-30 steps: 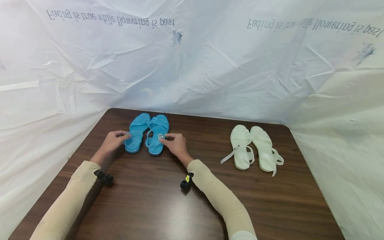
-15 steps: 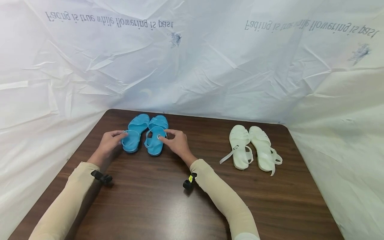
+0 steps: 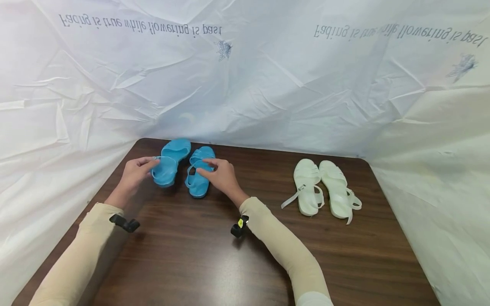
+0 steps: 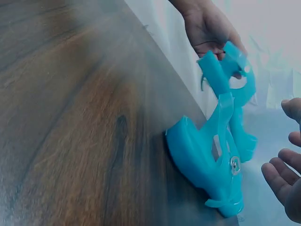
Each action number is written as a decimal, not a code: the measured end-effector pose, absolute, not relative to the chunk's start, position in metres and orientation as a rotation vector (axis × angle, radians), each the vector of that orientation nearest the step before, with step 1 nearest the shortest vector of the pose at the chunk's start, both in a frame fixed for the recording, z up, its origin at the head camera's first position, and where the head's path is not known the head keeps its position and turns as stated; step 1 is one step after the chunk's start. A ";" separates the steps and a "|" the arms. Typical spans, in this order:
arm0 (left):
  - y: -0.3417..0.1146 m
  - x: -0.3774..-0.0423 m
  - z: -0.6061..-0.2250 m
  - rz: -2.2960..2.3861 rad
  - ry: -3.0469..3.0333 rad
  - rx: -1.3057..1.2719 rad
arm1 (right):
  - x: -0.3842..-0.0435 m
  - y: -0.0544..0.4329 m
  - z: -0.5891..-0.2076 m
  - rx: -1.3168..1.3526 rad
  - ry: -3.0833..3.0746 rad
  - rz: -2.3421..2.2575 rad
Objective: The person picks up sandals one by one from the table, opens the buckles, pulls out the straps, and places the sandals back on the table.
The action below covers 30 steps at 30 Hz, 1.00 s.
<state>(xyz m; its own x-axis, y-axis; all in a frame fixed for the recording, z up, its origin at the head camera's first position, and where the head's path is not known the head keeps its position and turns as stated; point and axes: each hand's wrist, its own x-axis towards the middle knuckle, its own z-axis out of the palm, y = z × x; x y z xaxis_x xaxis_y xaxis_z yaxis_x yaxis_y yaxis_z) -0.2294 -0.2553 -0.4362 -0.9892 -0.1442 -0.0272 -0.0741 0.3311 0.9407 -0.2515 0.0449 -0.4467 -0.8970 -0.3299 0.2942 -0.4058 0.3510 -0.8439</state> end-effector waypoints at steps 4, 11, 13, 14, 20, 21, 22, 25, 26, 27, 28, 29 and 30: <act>-0.242 -0.226 -0.423 -1.791 -2.427 0.205 | -0.250 0.042 -0.442 0.684 -2.515 1.612; -0.215 -0.217 -0.408 -1.886 -2.228 0.181 | -0.241 0.037 -0.429 0.688 -2.495 1.700; -0.208 -0.215 -0.408 -1.931 -2.187 0.160 | -0.239 0.036 -0.426 0.687 -2.492 1.743; -0.205 -0.213 -0.408 -1.948 -2.171 0.148 | -0.238 0.035 -0.425 0.687 -2.492 1.759; -0.184 -0.206 -0.412 -1.983 -2.133 0.088 | -0.234 0.037 -0.422 0.671 -2.459 1.835; -0.181 -0.205 -0.412 -1.983 -2.133 0.081 | -0.233 0.038 -0.422 0.668 -2.450 1.851; -0.178 -0.203 -0.411 -1.986 -2.133 0.073 | -0.232 0.039 -0.422 0.666 -2.440 1.874; -0.169 -0.201 -0.412 -1.984 -2.142 0.056 | -0.228 0.044 -0.422 0.664 -2.405 1.942; -0.166 -0.200 -0.412 -1.982 -2.143 0.047 | -0.227 0.047 -0.422 0.665 -2.393 1.961; -0.164 -0.199 -0.412 -1.984 -2.144 0.038 | -0.226 0.049 -0.422 0.667 -2.386 1.964; -0.161 -0.199 -0.412 -1.989 -2.143 0.026 | -0.224 0.052 -0.421 0.671 -2.374 1.971; -0.159 -0.198 -0.413 -1.993 -2.140 0.018 | -0.223 0.055 -0.421 0.672 -2.369 1.961; -0.156 -0.197 -0.413 -2.002 -2.137 0.008 | -0.221 0.058 -0.421 0.674 -2.369 1.944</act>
